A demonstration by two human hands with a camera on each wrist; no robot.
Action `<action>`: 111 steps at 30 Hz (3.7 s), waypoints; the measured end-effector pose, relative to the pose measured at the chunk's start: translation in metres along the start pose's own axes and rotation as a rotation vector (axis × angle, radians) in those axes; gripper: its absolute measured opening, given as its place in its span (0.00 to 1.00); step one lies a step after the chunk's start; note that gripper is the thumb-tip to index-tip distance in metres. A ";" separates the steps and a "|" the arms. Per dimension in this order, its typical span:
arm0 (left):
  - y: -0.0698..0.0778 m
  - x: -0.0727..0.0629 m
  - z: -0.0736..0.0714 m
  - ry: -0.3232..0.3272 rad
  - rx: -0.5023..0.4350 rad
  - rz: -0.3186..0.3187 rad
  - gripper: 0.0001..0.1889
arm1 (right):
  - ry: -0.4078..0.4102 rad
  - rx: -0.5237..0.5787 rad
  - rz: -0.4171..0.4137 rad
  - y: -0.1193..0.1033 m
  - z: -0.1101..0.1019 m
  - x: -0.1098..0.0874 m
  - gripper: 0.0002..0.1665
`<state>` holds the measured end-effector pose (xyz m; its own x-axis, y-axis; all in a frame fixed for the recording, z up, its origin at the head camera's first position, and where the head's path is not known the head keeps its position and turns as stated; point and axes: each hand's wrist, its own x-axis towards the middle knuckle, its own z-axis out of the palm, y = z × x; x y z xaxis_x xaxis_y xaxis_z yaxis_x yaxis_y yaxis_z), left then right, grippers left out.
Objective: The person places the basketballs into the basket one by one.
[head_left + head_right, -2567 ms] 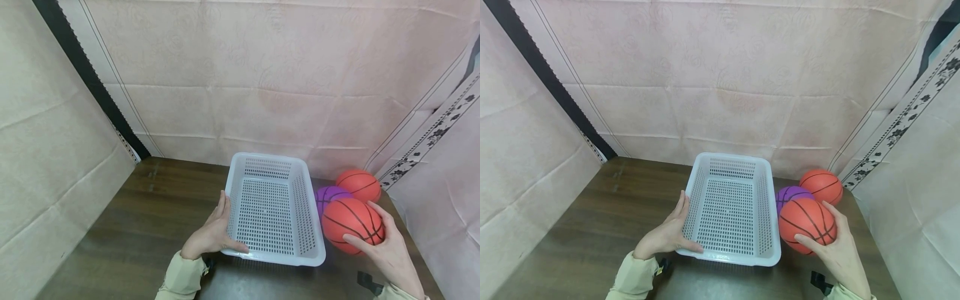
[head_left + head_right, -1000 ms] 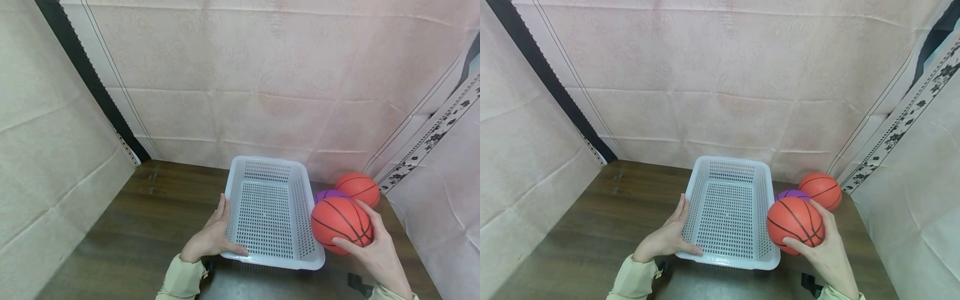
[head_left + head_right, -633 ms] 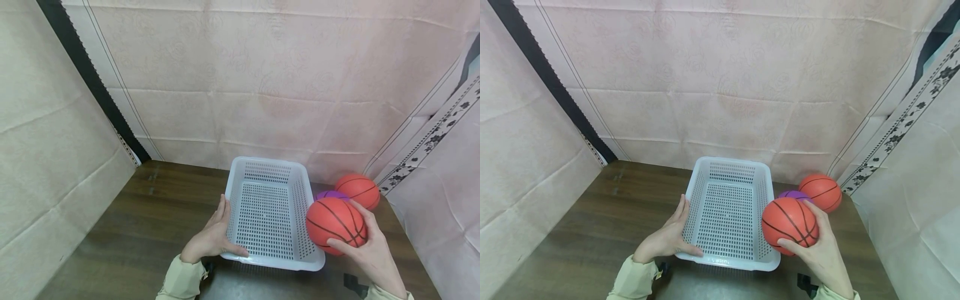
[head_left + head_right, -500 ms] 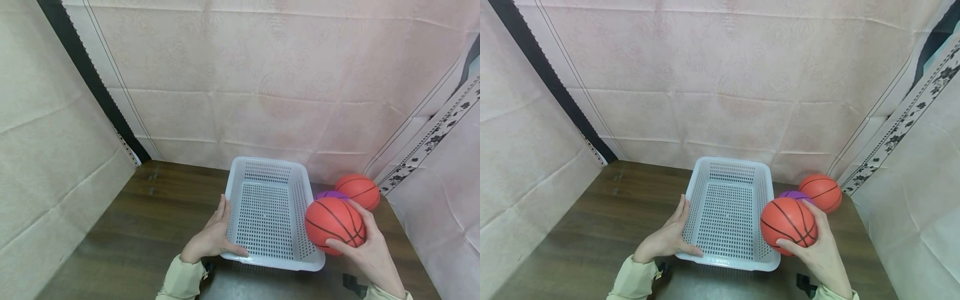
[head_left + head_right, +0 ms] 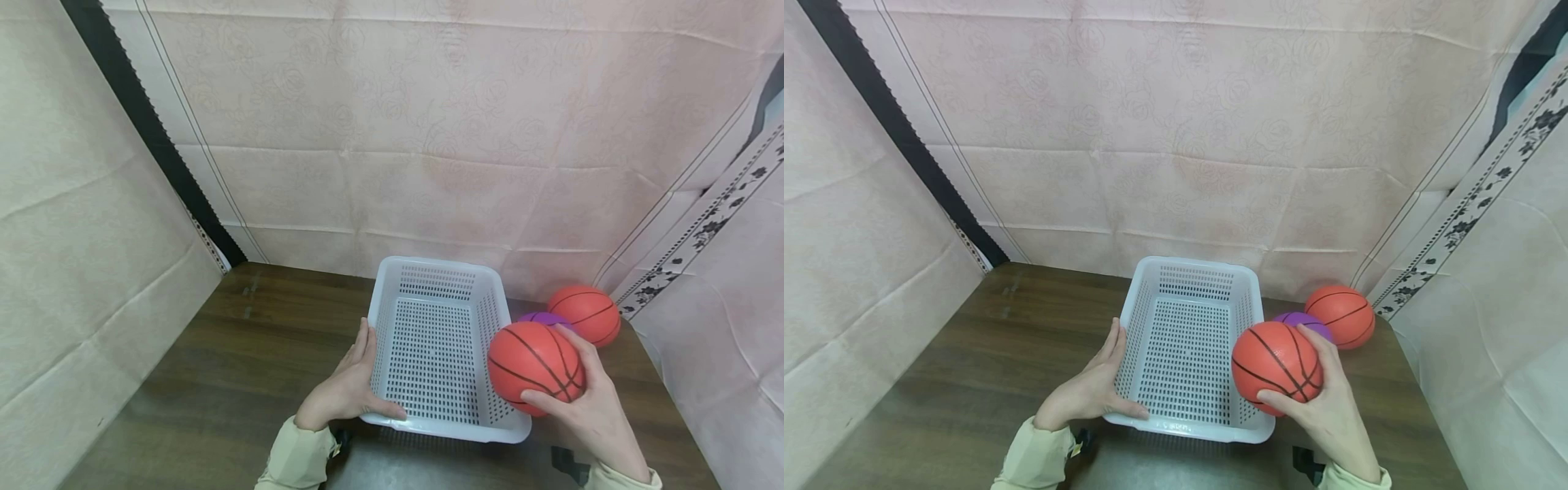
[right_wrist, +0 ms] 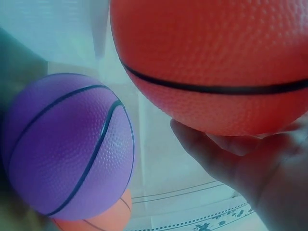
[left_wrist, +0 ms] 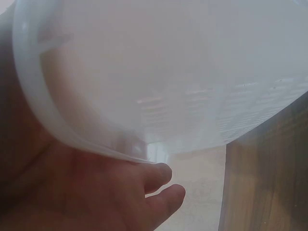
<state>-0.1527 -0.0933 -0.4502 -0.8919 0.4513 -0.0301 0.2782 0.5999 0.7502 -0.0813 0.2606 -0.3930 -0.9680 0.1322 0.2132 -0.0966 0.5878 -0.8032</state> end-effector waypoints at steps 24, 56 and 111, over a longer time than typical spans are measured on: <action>0.001 -0.001 -0.002 0.007 -0.003 0.019 0.78 | -0.019 0.016 -0.032 -0.005 0.009 0.002 0.62; 0.002 -0.002 -0.001 0.001 -0.011 -0.009 0.77 | -0.048 0.021 -0.079 -0.007 0.026 0.002 0.62; -0.001 -0.003 0.000 0.009 0.003 0.004 0.77 | -0.138 0.086 -0.111 -0.006 0.050 0.008 0.60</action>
<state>-0.1504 -0.0955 -0.4505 -0.8938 0.4480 -0.0214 0.2828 0.5999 0.7485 -0.1002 0.2180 -0.4144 -0.9724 -0.0437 0.2292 -0.2179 0.5211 -0.8252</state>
